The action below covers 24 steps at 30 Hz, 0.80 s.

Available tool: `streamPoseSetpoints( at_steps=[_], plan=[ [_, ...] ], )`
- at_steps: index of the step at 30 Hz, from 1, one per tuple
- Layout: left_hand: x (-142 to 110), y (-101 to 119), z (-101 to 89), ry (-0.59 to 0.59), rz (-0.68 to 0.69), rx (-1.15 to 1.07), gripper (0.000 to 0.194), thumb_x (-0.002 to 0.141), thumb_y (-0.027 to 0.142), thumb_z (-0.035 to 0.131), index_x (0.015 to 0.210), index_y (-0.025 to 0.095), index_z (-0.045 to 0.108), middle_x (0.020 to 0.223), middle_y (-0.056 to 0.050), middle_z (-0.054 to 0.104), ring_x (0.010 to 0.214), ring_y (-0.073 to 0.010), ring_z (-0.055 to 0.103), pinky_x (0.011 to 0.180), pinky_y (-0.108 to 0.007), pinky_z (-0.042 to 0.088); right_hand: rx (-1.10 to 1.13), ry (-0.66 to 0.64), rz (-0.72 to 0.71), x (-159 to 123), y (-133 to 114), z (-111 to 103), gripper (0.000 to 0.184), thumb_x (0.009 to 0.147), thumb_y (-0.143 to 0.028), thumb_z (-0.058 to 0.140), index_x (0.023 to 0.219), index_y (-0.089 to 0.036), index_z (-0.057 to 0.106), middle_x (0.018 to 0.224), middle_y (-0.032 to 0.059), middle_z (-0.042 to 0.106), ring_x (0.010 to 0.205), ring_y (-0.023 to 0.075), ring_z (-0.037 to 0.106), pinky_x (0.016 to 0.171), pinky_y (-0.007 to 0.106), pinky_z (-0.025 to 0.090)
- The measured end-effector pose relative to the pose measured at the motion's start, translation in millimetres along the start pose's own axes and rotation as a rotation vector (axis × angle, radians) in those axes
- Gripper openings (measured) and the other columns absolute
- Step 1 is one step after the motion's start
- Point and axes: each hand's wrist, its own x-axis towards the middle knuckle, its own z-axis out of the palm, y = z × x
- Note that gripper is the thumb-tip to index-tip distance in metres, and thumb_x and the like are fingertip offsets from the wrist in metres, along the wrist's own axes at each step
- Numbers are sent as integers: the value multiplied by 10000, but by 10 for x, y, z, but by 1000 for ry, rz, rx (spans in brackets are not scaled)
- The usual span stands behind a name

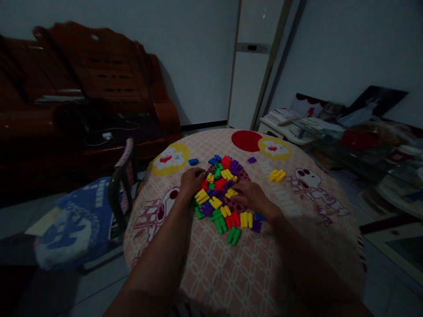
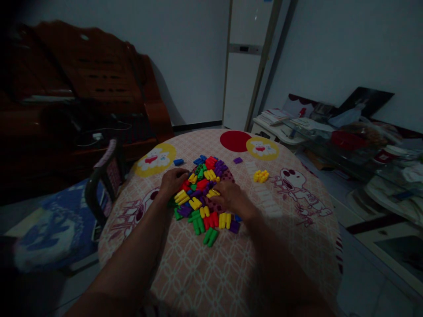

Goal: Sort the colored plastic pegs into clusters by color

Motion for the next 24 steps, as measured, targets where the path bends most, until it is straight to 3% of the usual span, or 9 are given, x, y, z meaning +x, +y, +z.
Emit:
streamPoseSetpoints(
  at_steps=[2,5,12,16,19,24],
  plan=[
    [1,-9,6,10,2,1,337,868,322,551,1082,215,789,1124,-70,785,1042,-238,702,932,-329,512,-33,-62,-18,7,-102,102,217,874,-295,748,1053,-184,697,1033,98,697,969,225,635,814,308,446],
    [3,-21,13,19,1,7,341,868,335,551,1080,219,791,1118,-68,786,1031,-238,703,930,-324,511,-20,-53,3,-16,-95,142,285,850,-207,757,1125,-197,686,1086,102,690,1028,230,629,864,319,451],
    [4,-17,16,19,5,13,362,875,337,537,1086,187,791,1128,-88,780,1039,-248,702,938,-326,510,266,173,131,-52,130,-7,313,808,-170,747,1119,-207,733,1096,78,713,962,210,662,856,323,493],
    [2,-16,9,20,1,24,346,875,337,542,1081,219,794,1137,-64,782,1044,-237,704,934,-312,515,308,222,156,-39,222,-73,318,751,-99,710,1052,-191,756,1001,60,702,880,191,652,800,311,497],
    [4,-18,5,18,1,32,341,870,329,549,1082,229,796,1143,-54,782,1053,-238,704,940,-310,513,237,238,208,-65,355,-189,302,736,-95,697,1019,-179,759,968,63,696,842,192,639,776,314,492],
    [6,-18,12,20,8,29,348,876,332,545,1090,217,795,1140,-67,782,1041,-242,709,934,-308,513,-145,347,279,-221,664,-484,278,760,-101,655,1008,-184,749,995,115,691,979,280,588,907,415,459]
  ],
)
